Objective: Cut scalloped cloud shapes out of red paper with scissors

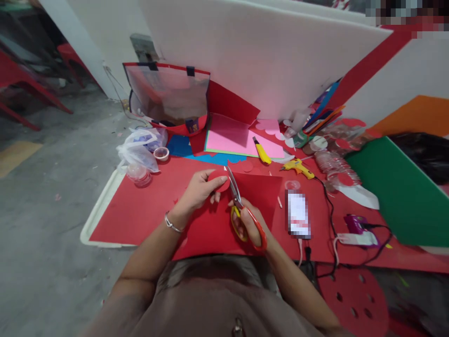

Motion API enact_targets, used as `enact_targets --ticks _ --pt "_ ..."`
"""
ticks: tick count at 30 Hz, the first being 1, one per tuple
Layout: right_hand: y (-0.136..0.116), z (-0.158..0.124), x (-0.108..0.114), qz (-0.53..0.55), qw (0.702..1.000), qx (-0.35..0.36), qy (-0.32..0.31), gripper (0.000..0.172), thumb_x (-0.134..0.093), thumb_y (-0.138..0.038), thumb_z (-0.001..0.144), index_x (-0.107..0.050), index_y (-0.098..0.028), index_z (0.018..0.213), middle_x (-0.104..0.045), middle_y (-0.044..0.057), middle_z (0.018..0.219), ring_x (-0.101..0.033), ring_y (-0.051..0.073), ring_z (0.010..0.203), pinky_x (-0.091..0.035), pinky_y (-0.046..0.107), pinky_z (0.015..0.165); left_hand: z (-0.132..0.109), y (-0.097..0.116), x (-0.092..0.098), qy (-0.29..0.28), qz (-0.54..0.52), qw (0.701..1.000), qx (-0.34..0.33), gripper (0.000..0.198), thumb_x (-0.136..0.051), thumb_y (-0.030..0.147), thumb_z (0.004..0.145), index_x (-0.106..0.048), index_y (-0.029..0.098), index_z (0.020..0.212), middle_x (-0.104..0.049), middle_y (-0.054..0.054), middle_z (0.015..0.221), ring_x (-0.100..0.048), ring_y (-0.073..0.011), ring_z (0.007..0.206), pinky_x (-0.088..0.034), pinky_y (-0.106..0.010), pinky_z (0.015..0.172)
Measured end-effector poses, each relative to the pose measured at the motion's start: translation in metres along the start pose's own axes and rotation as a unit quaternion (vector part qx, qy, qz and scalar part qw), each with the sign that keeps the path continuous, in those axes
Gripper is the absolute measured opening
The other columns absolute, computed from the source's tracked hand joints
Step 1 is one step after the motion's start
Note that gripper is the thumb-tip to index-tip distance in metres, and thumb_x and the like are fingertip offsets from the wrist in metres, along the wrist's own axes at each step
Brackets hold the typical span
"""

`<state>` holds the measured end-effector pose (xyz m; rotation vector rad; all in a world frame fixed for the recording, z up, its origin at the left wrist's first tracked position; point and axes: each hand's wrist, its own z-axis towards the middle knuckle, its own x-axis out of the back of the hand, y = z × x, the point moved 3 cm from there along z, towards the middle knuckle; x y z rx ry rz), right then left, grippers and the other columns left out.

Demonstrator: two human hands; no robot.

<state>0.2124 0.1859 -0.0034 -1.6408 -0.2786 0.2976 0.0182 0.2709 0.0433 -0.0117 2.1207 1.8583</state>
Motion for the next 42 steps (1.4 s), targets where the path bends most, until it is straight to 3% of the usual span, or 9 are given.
enact_targets --ticks 2,6,10,16,22,28,33,42 --pt "0.014 0.021 0.000 0.051 0.999 -0.007 0.007 0.064 -0.052 -0.082 0.109 -0.062 -0.021 0.126 -0.050 -0.009 0.064 -0.042 0.010 0.040 -0.041 0.022 0.038 0.018 -0.014 0.007 0.015 0.000 1.000 0.005 0.044 -0.092 0.054 0.081 -0.069 0.017 0.072 -0.064 -0.003 0.048 -0.049 -0.0091 0.035 -0.034 -0.020 0.038" --pt "0.037 0.062 0.003 0.110 0.990 -0.084 -0.007 0.073 -0.058 -0.090 0.100 -0.060 -0.020 0.119 -0.047 -0.012 0.061 -0.038 0.008 0.039 -0.038 0.019 0.036 0.050 -0.045 0.028 0.058 -0.001 0.997 0.049 0.044 -0.095 0.051 0.075 -0.066 0.017 0.070 -0.064 -0.003 0.048 -0.049 -0.0091 0.034 -0.035 -0.019 0.036" --pt "0.045 0.084 0.005 0.149 0.980 -0.126 -0.049 0.077 -0.063 -0.092 0.093 -0.059 -0.020 0.117 -0.048 -0.012 0.062 -0.037 0.008 0.039 -0.039 0.019 0.035 0.057 -0.058 0.044 0.071 0.006 0.994 0.078 0.043 -0.094 0.050 0.075 -0.066 0.018 0.074 -0.064 -0.002 0.048 -0.050 -0.0114 0.033 -0.039 -0.021 0.035" --pt "0.050 0.080 0.010 0.197 0.965 -0.157 -0.075 0.079 -0.073 -0.091 0.088 -0.060 -0.020 0.119 -0.055 -0.010 0.066 -0.041 0.008 0.041 -0.039 0.020 0.036 0.052 -0.063 0.040 0.073 0.016 0.991 0.108 0.041 -0.092 0.051 0.077 -0.068 0.018 0.078 -0.065 -0.002 0.049 -0.053 -0.0137 0.034 -0.044 -0.024 0.035" --pt "0.049 0.076 0.016 0.190 0.964 -0.155 -0.102 0.069 -0.066 -0.090 0.097 -0.058 -0.023 0.108 -0.054 -0.009 0.068 -0.046 0.008 0.044 -0.043 0.020 0.040 0.052 -0.070 0.032 0.068 0.025 0.990 0.124 0.037 -0.088 0.049 0.080 -0.071 0.017 0.071 -0.065 -0.004 0.050 -0.053 -0.0134 0.034 -0.045 -0.025 0.036" --pt "0.051 0.079 0.017 0.195 0.963 -0.152 -0.108 0.062 -0.076 -0.081 0.096 -0.062 -0.022 0.110 -0.054 -0.009 0.067 -0.047 0.009 0.048 -0.044 0.019 0.043 0.049 -0.067 0.026 0.125 -0.008 0.987 0.106 0.030 -0.089 0.040 0.076 -0.068 0.019 0.075 -0.064 0.001 0.050 -0.051 -0.0123 0.035 -0.045 -0.024 0.036" --pt "0.046 0.080 0.018 0.164 0.972 -0.127 -0.113 0.059 -0.076 -0.078 0.097 -0.062 -0.022 0.105 -0.052 -0.010 0.063 -0.047 0.009 0.046 -0.044 0.018 0.042 0.046 -0.072 0.019 0.177 -0.064 0.976 0.109 0.024 -0.086 0.031 0.073 -0.067 0.016 0.079 -0.073 -0.001 0.066 -0.062 -0.0107 0.044 -0.042 -0.019 0.037" --pt "0.046 0.082 0.015 0.178 0.966 -0.141 -0.124 0.061 -0.081 -0.075 0.092 -0.059 -0.023 0.116 -0.047 -0.013 0.059 -0.041 0.009 0.039 -0.045 0.020 0.034 0.043 -0.081 0.013 0.190 -0.088 0.972 0.103 0.032 -0.088 0.041 0.078 -0.067 0.016 0.081 -0.070 0.001 0.066 -0.062 -0.0101 0.043 -0.042 -0.019 0.036"
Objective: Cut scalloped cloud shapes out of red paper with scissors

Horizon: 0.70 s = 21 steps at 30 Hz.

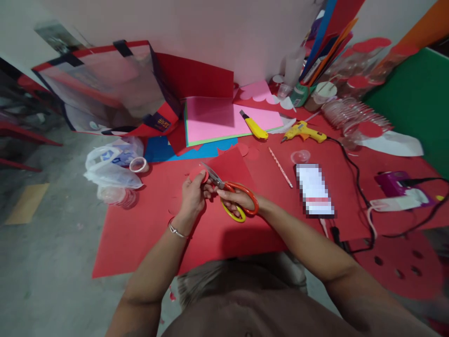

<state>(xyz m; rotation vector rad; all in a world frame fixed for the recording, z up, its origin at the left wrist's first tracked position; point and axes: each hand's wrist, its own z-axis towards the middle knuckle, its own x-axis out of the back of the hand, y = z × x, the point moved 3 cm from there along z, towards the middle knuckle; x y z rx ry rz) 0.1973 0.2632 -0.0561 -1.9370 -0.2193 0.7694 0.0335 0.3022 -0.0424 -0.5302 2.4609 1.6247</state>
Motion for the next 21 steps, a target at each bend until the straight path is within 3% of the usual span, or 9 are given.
enact_targets --ticks 5,9,12,17,21 --pt "0.0005 -0.0016 0.0025 -0.006 1.000 0.002 0.005 0.068 -0.087 -0.075 0.086 -0.059 -0.022 0.116 -0.058 -0.010 0.064 -0.054 0.010 0.044 -0.049 0.020 0.039 -0.0005 -0.0052 0.0000 0.002 0.020 1.000 -0.009 0.035 -0.084 0.047 0.081 -0.065 0.018 0.075 -0.065 0.001 0.054 -0.056 -0.0111 0.038 -0.041 -0.022 0.037" --pt "0.0013 -0.0044 0.0024 -0.044 0.999 -0.009 -0.018 0.072 -0.084 -0.075 0.090 -0.058 -0.021 0.130 -0.072 -0.004 0.066 -0.067 0.016 0.048 -0.054 0.022 0.045 -0.0016 -0.0056 -0.0001 -0.003 0.008 1.000 -0.029 0.035 -0.084 0.047 0.080 -0.066 0.018 0.073 -0.061 0.003 0.050 -0.058 -0.0120 0.040 -0.039 -0.021 0.038" --pt "0.0009 -0.0052 0.0026 -0.031 0.999 -0.004 -0.013 0.074 -0.087 -0.074 0.088 -0.060 -0.020 0.130 -0.071 -0.003 0.068 -0.078 0.022 0.062 -0.057 0.023 0.048 -0.0009 -0.0053 0.0002 0.002 0.006 1.000 -0.027 0.039 -0.086 0.050 0.078 -0.066 0.018 0.069 -0.060 0.002 0.049 -0.055 -0.0109 0.038 -0.038 -0.021 0.037" --pt "0.0032 -0.0054 0.0054 -0.007 1.000 -0.007 -0.016 0.081 -0.093 -0.074 0.082 -0.059 -0.020 0.132 -0.073 -0.002 0.072 -0.084 0.026 0.071 -0.060 0.025 0.052 0.0002 -0.0075 0.0015 0.007 0.022 1.000 -0.010 0.046 -0.089 0.058 0.075 -0.067 0.018 0.067 -0.060 0.000 0.047 -0.054 -0.0128 0.037 -0.037 -0.023 0.036" --pt "0.0071 -0.0055 0.0095 0.009 0.998 -0.014 -0.052 0.084 -0.090 -0.078 0.083 -0.058 -0.021 0.135 -0.074 0.000 0.075 -0.087 0.029 0.080 -0.060 0.024 0.051 0.0004 -0.0095 0.0018 0.014 0.009 1.000 -0.012 0.048 -0.088 0.060 0.077 -0.067 0.018 0.066 -0.057 0.001 0.046 -0.049 -0.0120 0.034 -0.037 -0.024 0.036"
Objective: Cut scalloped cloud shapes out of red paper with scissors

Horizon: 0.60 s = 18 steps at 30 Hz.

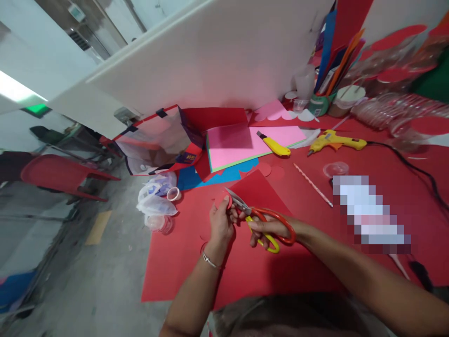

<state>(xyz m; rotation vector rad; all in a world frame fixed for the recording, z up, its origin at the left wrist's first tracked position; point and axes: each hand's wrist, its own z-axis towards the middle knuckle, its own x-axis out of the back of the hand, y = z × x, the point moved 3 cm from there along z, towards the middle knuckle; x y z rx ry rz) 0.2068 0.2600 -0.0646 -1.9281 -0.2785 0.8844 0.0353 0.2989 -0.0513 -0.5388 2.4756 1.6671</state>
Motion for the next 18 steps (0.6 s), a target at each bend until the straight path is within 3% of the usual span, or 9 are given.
enact_targets --ticks 6,11,18 --pt "-0.0063 -0.0061 0.0008 0.018 0.999 -0.010 -0.025 0.089 -0.089 -0.083 0.083 -0.056 -0.022 0.138 -0.068 -0.002 0.078 -0.088 0.033 0.094 -0.057 0.022 0.048 -0.0013 0.0052 -0.0013 0.031 -0.012 0.999 -0.016 0.046 -0.092 0.054 0.073 -0.065 0.017 0.065 -0.058 0.002 0.049 -0.045 -0.0089 0.034 -0.033 -0.022 0.035" --pt "-0.0091 -0.0099 0.0007 0.021 0.999 -0.017 -0.031 0.086 -0.085 -0.083 0.088 -0.057 -0.021 0.140 -0.071 0.001 0.080 -0.087 0.035 0.100 -0.059 0.024 0.051 -0.0017 0.0065 -0.0042 0.023 -0.012 1.000 -0.013 0.047 -0.090 0.056 0.076 -0.064 0.018 0.066 -0.056 0.003 0.047 -0.045 -0.0094 0.033 -0.036 -0.022 0.036" --pt "-0.0048 -0.0100 0.0068 0.011 0.999 -0.028 -0.039 0.085 -0.081 -0.086 0.089 -0.057 -0.020 0.137 -0.072 -0.001 0.080 -0.086 0.028 0.077 -0.056 0.022 0.049 0.0029 0.0032 -0.0015 0.036 -0.027 0.999 -0.028 0.047 -0.095 0.052 0.072 -0.063 0.017 0.069 -0.062 0.002 0.054 -0.050 -0.0091 0.035 -0.035 -0.020 0.034"
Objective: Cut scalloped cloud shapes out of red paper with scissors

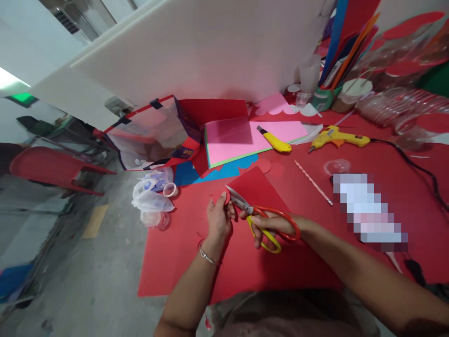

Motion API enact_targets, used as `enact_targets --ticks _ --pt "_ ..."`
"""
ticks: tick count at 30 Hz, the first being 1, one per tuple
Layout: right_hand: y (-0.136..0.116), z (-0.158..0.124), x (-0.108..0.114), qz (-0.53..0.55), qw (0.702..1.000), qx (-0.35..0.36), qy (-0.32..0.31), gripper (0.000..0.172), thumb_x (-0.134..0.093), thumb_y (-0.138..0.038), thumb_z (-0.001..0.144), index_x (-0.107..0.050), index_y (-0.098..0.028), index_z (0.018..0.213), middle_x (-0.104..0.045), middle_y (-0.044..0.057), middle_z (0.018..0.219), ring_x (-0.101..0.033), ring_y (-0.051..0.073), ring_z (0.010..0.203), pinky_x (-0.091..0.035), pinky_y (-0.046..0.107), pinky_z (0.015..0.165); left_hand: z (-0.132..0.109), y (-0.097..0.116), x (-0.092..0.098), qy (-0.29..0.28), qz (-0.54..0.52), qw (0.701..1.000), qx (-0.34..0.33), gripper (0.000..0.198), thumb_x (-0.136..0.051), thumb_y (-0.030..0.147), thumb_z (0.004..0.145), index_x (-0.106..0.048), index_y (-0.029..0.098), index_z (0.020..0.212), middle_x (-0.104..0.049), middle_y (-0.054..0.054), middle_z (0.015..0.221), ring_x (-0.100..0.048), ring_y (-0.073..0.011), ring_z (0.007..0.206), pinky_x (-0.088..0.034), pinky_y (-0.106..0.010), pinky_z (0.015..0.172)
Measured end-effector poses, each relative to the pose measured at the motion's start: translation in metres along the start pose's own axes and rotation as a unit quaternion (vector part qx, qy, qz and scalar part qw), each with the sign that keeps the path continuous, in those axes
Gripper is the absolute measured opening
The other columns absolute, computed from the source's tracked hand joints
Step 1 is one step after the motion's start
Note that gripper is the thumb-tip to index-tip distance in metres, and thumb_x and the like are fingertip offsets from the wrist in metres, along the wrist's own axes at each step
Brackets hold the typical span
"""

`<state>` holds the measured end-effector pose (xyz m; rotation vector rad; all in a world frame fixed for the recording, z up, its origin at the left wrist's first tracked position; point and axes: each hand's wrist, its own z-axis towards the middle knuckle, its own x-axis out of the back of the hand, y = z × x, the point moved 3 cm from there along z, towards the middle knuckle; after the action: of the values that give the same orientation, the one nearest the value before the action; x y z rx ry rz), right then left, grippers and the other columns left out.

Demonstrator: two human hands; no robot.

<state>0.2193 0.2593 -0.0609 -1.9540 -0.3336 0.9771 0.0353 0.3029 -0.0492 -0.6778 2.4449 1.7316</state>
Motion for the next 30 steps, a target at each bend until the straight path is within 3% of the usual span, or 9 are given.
enact_targets --ticks 8,16,23,26,30 --pt "0.000 0.002 0.004 0.011 1.000 0.015 0.002 0.081 -0.079 -0.083 0.092 -0.056 -0.020 0.138 -0.072 0.000 0.081 -0.085 0.026 0.070 -0.056 0.022 0.043 0.002 0.001 0.002 -0.018 0.014 1.000 -0.007 0.045 -0.093 0.052 0.070 -0.064 0.018 0.071 -0.061 0.003 0.054 -0.048 -0.0089 0.036 -0.036 -0.022 0.034" --pt "-0.006 0.003 -0.003 -0.020 0.999 0.023 0.012 0.065 -0.084 -0.078 0.089 -0.061 -0.019 0.102 -0.072 0.000 0.074 -0.081 0.023 0.062 -0.059 0.024 0.045 0.002 -0.001 0.001 -0.056 0.050 0.997 0.002 0.047 -0.091 0.055 0.076 -0.061 0.020 0.071 -0.059 0.003 0.050 -0.047 -0.0097 0.035 -0.036 -0.022 0.037" --pt "-0.004 0.009 -0.006 -0.052 0.997 0.051 0.038 0.063 -0.089 -0.075 0.082 -0.060 -0.020 0.095 -0.072 0.000 0.069 -0.066 0.015 0.046 -0.058 0.025 0.043 0.004 -0.003 -0.002 -0.052 0.072 0.996 0.000 0.045 -0.088 0.053 0.076 -0.058 0.021 0.065 -0.056 0.001 0.046 -0.047 -0.0117 0.035 -0.035 -0.024 0.038" --pt "-0.001 -0.003 -0.022 -0.060 0.994 0.076 0.055 0.065 -0.091 -0.073 0.081 -0.059 -0.021 0.101 -0.068 -0.003 0.066 -0.063 0.014 0.046 -0.056 0.024 0.042 -0.010 0.006 -0.004 -0.050 0.068 0.996 -0.017 0.045 -0.089 0.051 0.075 -0.057 0.021 0.066 -0.056 0.002 0.048 -0.049 -0.0103 0.037 -0.036 -0.022 0.040" --pt "0.010 -0.045 -0.063 -0.122 0.981 0.121 0.086 0.063 -0.070 -0.077 0.101 -0.061 -0.019 0.124 -0.060 -0.007 0.060 -0.057 0.015 0.042 -0.049 0.023 0.040 -0.059 0.030 -0.005 -0.073 0.044 0.993 -0.086 0.044 -0.095 0.051 0.076 -0.065 0.019 0.080 -0.065 0.002 0.059 -0.055 -0.0089 0.045 -0.042 -0.020 0.046"
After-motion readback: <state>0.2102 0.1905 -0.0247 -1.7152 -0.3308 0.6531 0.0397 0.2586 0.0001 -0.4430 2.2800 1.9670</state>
